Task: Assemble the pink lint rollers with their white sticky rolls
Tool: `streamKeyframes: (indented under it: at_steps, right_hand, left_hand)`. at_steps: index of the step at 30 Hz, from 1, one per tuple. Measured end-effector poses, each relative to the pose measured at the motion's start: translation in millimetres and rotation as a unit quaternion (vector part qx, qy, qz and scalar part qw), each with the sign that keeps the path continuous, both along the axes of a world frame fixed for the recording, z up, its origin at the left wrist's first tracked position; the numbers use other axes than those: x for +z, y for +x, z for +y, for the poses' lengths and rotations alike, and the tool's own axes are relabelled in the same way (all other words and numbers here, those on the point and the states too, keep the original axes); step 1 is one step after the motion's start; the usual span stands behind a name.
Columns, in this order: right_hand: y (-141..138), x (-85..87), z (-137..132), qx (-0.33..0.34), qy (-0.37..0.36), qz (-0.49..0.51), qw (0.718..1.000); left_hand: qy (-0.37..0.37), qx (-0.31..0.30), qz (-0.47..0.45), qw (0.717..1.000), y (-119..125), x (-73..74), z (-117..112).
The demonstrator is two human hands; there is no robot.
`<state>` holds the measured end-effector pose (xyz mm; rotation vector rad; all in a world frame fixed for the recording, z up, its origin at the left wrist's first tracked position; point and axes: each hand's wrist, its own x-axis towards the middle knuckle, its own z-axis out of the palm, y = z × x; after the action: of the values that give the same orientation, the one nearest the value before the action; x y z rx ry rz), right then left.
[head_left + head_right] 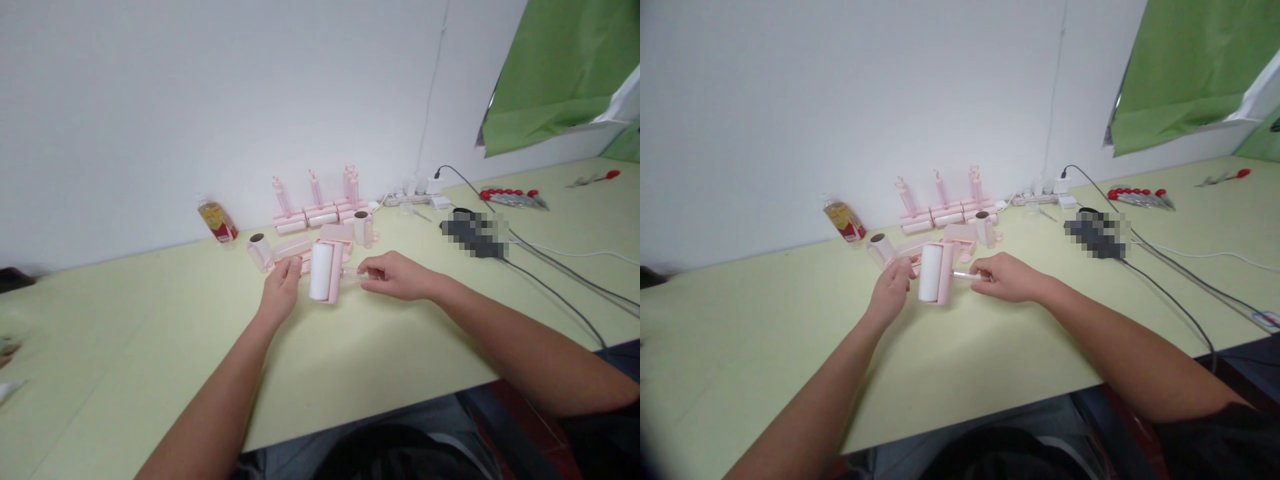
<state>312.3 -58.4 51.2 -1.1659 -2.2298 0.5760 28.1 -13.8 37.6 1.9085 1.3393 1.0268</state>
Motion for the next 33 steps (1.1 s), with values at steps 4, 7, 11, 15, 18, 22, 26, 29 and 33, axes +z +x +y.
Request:
streamKeyframes:
  at_steps: [4,7,11,15,18,22,26,29,33]
  right_hand:
    - [10,-5.0,11,-0.074,0.008,0.066,0.995]
    - [11,-13.5,18,-0.120,0.004,0.100,0.988]
    - [8,-22.9,24,-0.150,-0.006,0.124,0.981]
    - [4,-24.8,23,-0.162,-0.011,0.134,0.978]
    - [3,-23.7,22,-0.165,-0.013,0.132,0.977]
    - [6,-23.4,24,-0.167,-0.017,0.123,0.978]
    - [11,-24.5,27,-0.164,-0.021,0.115,0.979]
    - [13,-24.2,28,-0.164,-0.020,0.118,0.979]
    - [13,-23.3,29,-0.174,-0.009,0.137,0.975]
  left_hand:
    - [0.124,0.034,0.261,0.957,2,-6.7,3]
    - [0.136,0.073,0.339,0.928,14,-14.9,0]
    - [0.151,0.116,0.379,0.906,24,-24.3,1]
    - [0.168,0.132,0.380,0.900,23,-27.9,3]
    - [0.192,0.109,0.365,0.904,22,-26.7,2]
    - [0.250,0.091,0.287,0.920,21,-19.8,0]
    - [0.241,0.117,0.222,0.938,23,-13.3,0]
    - [0.142,0.121,0.249,0.950,26,-10.2,-3]
    - [0.026,0.110,0.310,0.944,26,0.7,-16]
